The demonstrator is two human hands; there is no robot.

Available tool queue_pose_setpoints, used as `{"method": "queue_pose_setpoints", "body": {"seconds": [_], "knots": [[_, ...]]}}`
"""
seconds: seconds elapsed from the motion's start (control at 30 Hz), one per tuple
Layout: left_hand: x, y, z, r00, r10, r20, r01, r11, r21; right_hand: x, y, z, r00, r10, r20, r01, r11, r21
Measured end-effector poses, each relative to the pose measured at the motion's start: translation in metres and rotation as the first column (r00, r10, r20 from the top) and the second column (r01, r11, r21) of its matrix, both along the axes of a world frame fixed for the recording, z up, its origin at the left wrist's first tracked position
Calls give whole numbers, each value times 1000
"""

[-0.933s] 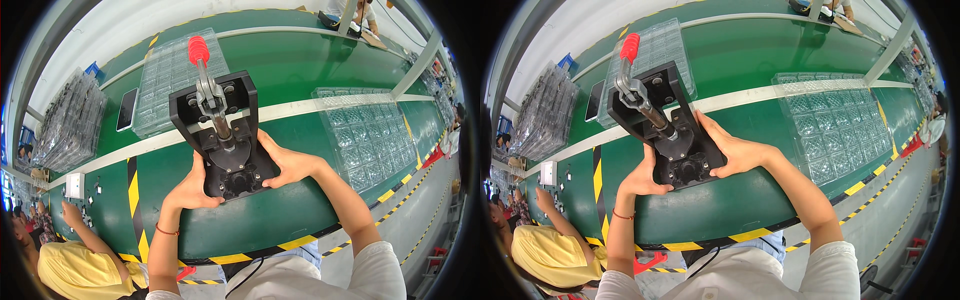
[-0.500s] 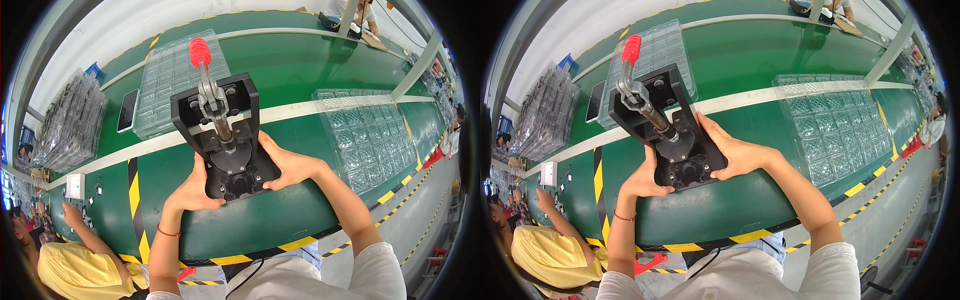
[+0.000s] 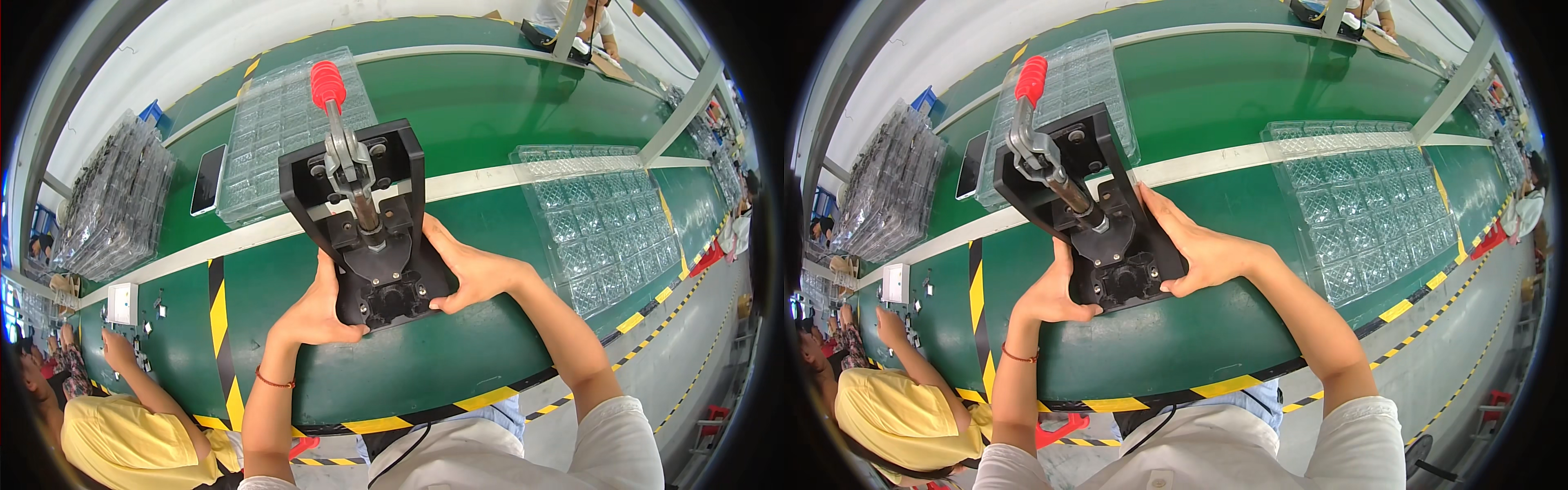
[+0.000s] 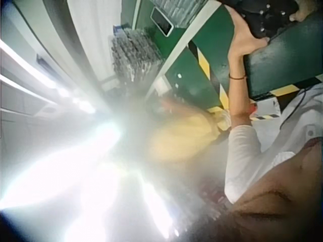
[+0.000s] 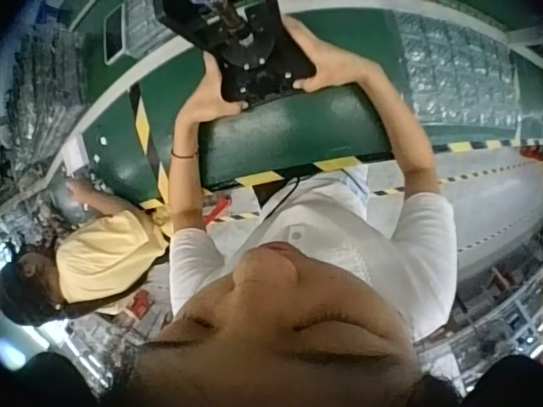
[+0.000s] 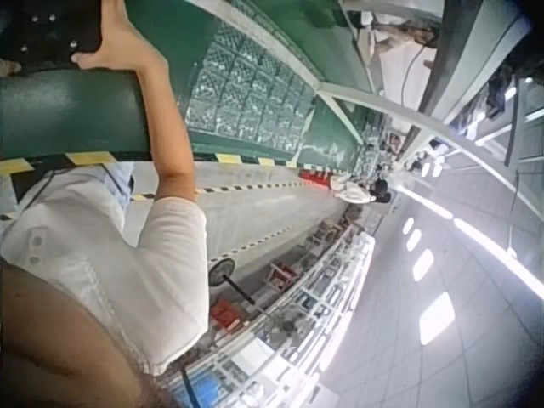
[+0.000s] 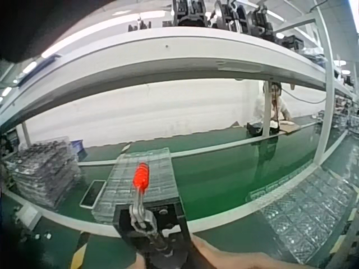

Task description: Assembling electronic components using a manual hand press machine on a factory production line.

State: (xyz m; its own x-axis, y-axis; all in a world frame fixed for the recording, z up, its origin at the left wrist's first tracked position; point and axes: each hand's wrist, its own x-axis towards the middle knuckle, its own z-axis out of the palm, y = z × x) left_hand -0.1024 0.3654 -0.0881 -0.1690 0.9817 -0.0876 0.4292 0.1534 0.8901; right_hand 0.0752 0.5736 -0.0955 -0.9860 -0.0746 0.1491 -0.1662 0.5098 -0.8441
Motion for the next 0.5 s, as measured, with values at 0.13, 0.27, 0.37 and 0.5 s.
{"method": "queue_pose_setpoints", "body": {"seconds": [0.13, 0.27, 0.37, 0.5], "knots": [[-1, 0, -2, 999, -8, -42, 10, 999, 31, -1, 0, -1, 1000, -5, -16, 5, 1000, 12], [1, 1, 3, 1000, -2, -28, 3, 1000, 12, -1, 0, -3, 999, 3, -37, -2, 1000, 20], [2, 1, 2, 998, -4, -66, 5, 1000, 19, -1, -1, -4, 999, -3, -33, 4, 999, 33], [2, 0, 3, 997, 8, -74, -7, 1000, 12, -1, -1, -5, 999, -8, -50, 10, 999, 46]]}}
